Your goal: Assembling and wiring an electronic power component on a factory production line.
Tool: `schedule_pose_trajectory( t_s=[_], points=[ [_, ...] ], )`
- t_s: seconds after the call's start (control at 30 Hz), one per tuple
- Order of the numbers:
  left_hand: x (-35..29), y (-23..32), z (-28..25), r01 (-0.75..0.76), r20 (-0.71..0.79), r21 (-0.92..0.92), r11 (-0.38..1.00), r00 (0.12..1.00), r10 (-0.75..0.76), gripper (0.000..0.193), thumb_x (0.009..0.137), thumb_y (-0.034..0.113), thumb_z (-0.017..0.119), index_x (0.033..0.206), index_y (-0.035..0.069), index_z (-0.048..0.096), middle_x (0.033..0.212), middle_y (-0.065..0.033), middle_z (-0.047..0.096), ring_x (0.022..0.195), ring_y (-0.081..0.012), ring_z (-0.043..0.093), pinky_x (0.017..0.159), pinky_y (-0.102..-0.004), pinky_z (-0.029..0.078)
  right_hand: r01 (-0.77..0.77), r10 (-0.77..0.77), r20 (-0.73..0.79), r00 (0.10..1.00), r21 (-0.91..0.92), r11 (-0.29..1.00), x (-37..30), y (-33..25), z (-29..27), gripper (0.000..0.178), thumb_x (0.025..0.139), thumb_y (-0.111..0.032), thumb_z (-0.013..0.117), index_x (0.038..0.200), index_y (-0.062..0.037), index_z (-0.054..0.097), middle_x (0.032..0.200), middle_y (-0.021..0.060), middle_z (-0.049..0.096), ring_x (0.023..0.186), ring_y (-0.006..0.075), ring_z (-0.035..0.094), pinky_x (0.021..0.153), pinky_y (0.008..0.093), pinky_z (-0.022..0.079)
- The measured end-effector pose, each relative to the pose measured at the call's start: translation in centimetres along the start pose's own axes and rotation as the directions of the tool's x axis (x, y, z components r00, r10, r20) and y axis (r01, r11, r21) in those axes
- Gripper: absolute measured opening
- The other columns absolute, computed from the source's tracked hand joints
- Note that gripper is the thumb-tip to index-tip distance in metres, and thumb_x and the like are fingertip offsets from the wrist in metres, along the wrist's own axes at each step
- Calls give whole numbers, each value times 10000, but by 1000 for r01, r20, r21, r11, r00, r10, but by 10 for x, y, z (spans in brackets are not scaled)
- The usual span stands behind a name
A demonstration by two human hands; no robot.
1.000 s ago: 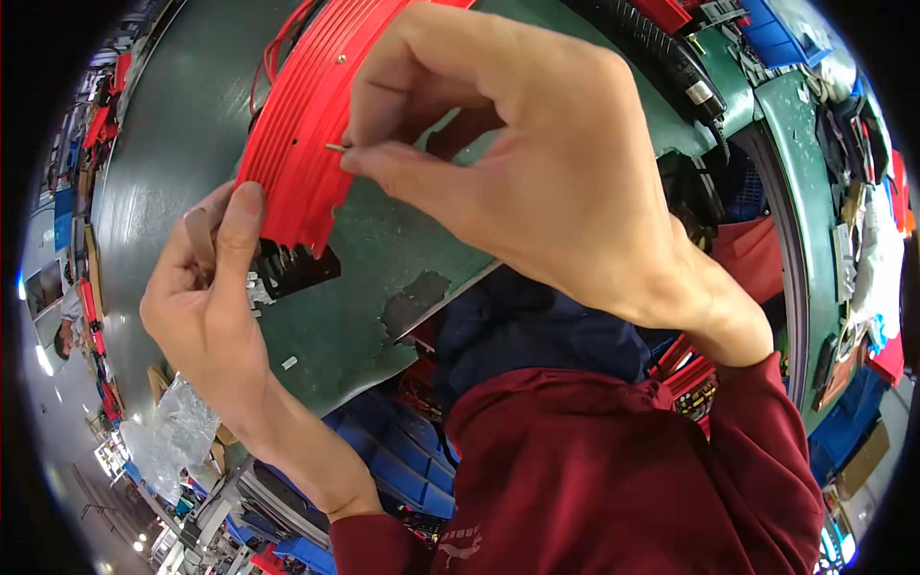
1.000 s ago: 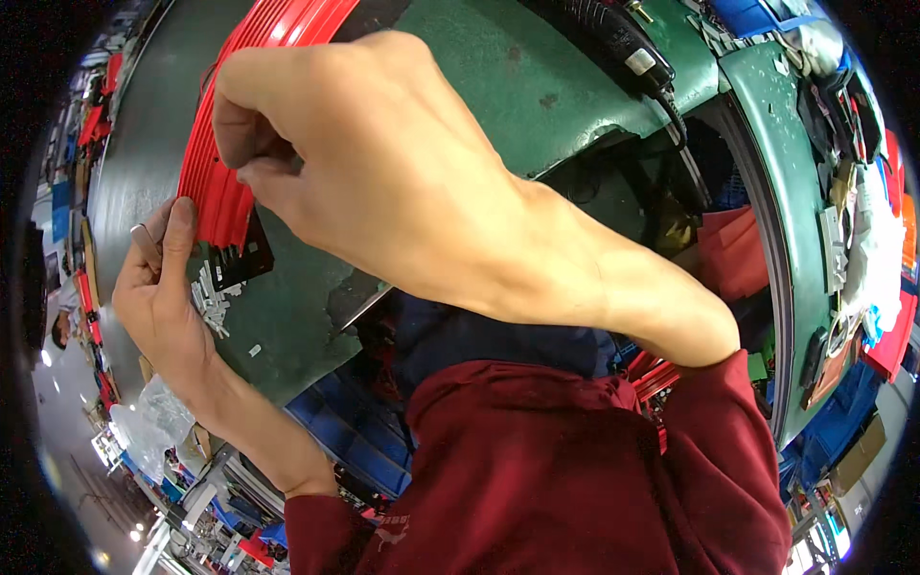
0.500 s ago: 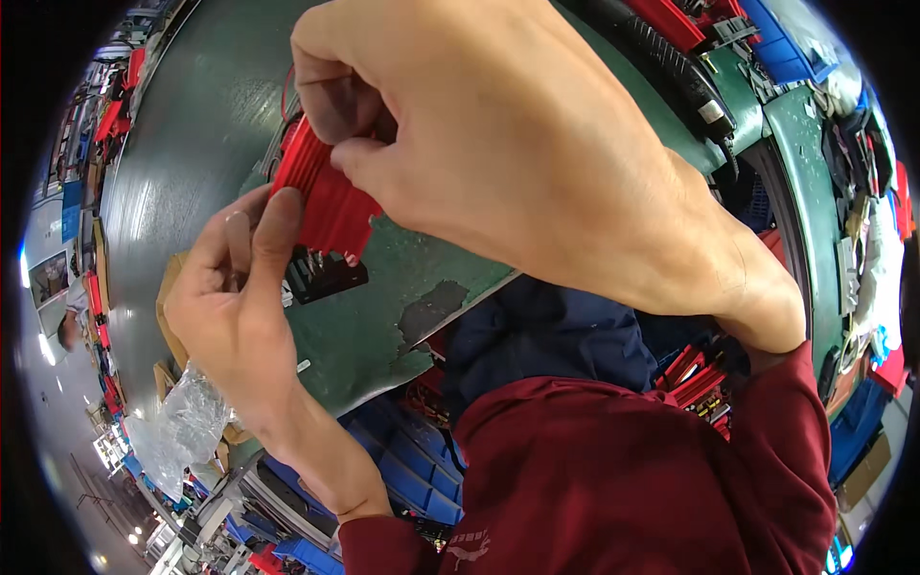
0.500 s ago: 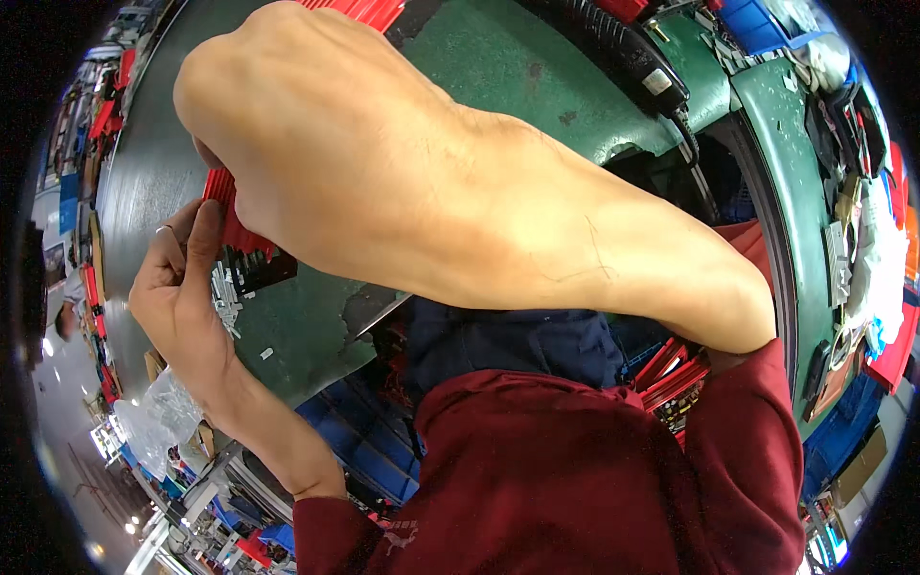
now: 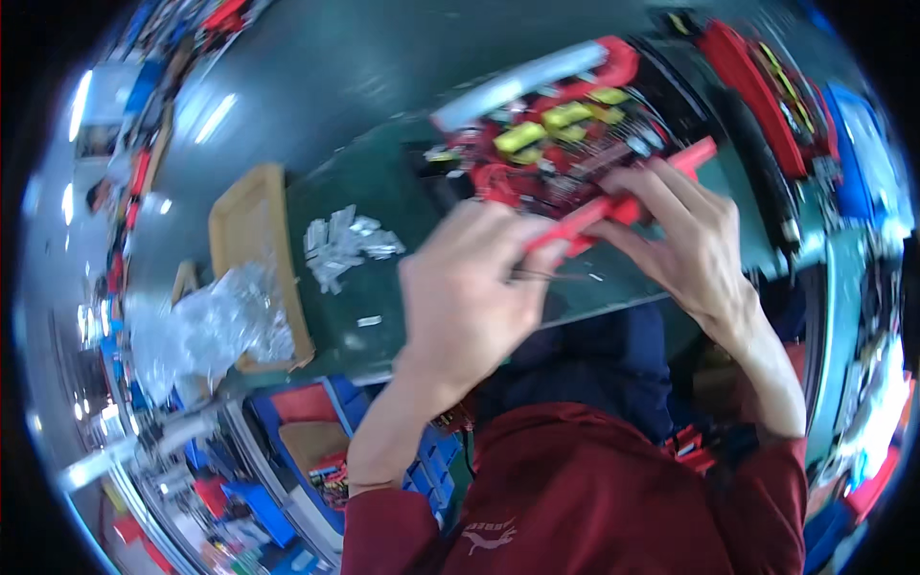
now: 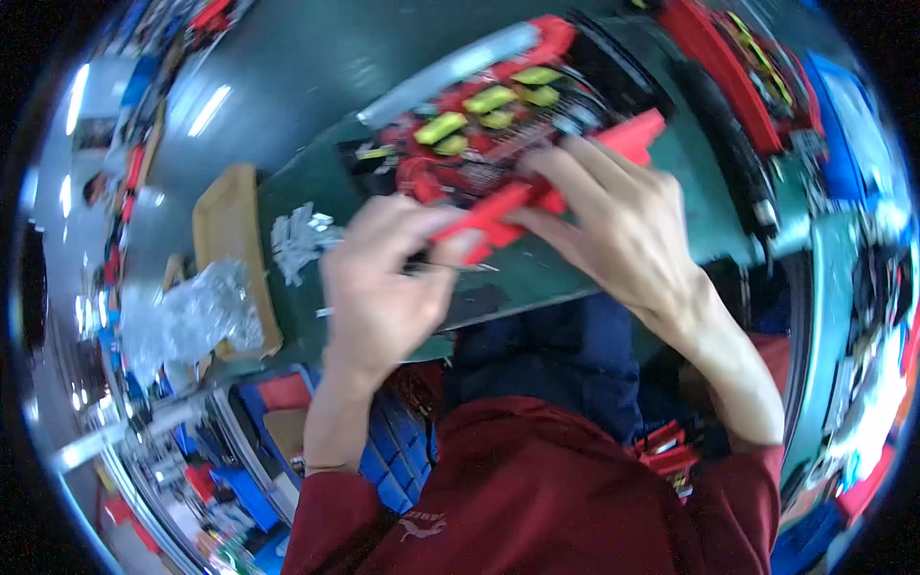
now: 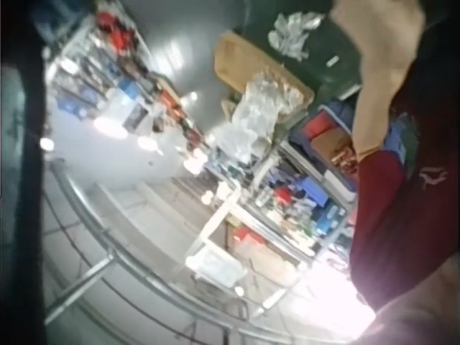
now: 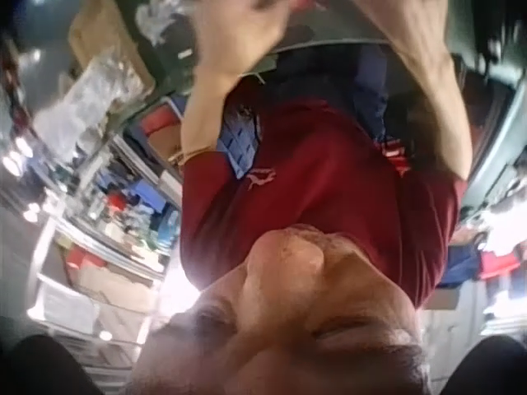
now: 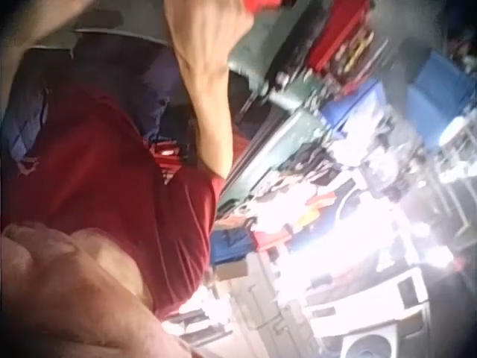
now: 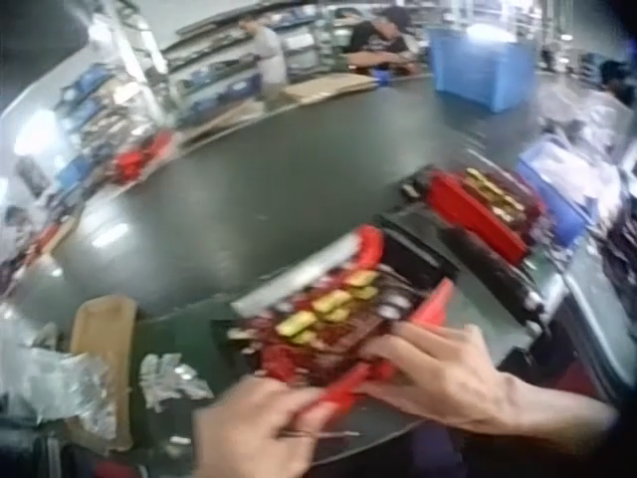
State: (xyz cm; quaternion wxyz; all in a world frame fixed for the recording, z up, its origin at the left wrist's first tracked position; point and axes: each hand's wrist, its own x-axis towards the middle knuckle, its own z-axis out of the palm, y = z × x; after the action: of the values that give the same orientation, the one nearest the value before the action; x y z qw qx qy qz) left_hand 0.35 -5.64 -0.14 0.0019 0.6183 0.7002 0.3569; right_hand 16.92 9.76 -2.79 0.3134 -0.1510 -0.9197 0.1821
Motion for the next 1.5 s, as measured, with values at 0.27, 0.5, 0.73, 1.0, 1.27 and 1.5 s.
schedule_pose_trajectory(
  t_s=[0.27, 0.5, 0.73, 1.0, 1.27, 1.5],
  points=[
    [-73, -3, -32, 293, -308, -192, 937, 888, -341, 402, 1042, 389, 468, 1040, 52, 688, 1035, -84, 692, 868, -225, 661, 722, -323, 538, 44, -68, 99, 993, 229, 972, 24, -54, 14, 341, 746, -56, 842, 1055, -43, 697, 874, 86, 671, 762, 258, 649, 656, 358, 521],
    [-168, -39, -87, 716, -312, -582, 384, 240, -919, 795, 1089, 587, 222, 1010, -68, 665, 849, -120, 662, 688, -179, 628, 531, -278, 477, 291, -418, 222, 881, 442, 848, 43, -143, 137, 165, 759, -24, 673, 920, -6, 645, 925, 110, 586, 874, 270, 625, 732, 378, 547],
    [-186, -39, -98, 607, -199, -720, 337, 285, -938, 295, 1017, 142, 636, 1208, -73, 572, 1121, -193, 694, 968, -242, 721, 866, -343, 601, 352, -426, 366, 827, 254, 901, 40, -162, 173, 127, 799, -33, 636, 914, 7, 601, 931, 132, 560, 916, 290, 596, 776, 380, 543],
    [-165, -25, -88, 519, -144, -772, 367, 420, -896, 233, 988, 99, 674, 1146, -67, 631, 1029, -169, 726, 903, -231, 733, 817, -341, 611, -200, -124, 390, 913, 688, 698, 36, -135, 87, 160, 958, 22, 632, 1113, -16, 638, 923, 128, 608, 770, 309, 637, 647, 390, 489],
    [-139, -13, -75, 545, -99, -746, 384, 479, -872, 258, 995, 121, 667, 1182, -50, 618, 1070, -157, 709, 882, -215, 720, 774, -329, 587, -162, -81, 319, 944, 664, 730, 25, -117, 72, 167, 950, 33, 629, 1106, -18, 658, 911, 121, 595, 761, 295, 624, 652, 380, 492],
    [-130, -1, -68, 534, -114, -749, 393, 480, -870, 268, 992, 137, 678, 1180, -45, 621, 1066, -151, 709, 880, -210, 720, 766, -306, 575, -144, -51, 262, 964, 670, 728, 19, -106, 63, 162, 951, 26, 631, 1100, -27, 660, 903, 117, 589, 752, 294, 628, 633, 385, 494]
  ],
)
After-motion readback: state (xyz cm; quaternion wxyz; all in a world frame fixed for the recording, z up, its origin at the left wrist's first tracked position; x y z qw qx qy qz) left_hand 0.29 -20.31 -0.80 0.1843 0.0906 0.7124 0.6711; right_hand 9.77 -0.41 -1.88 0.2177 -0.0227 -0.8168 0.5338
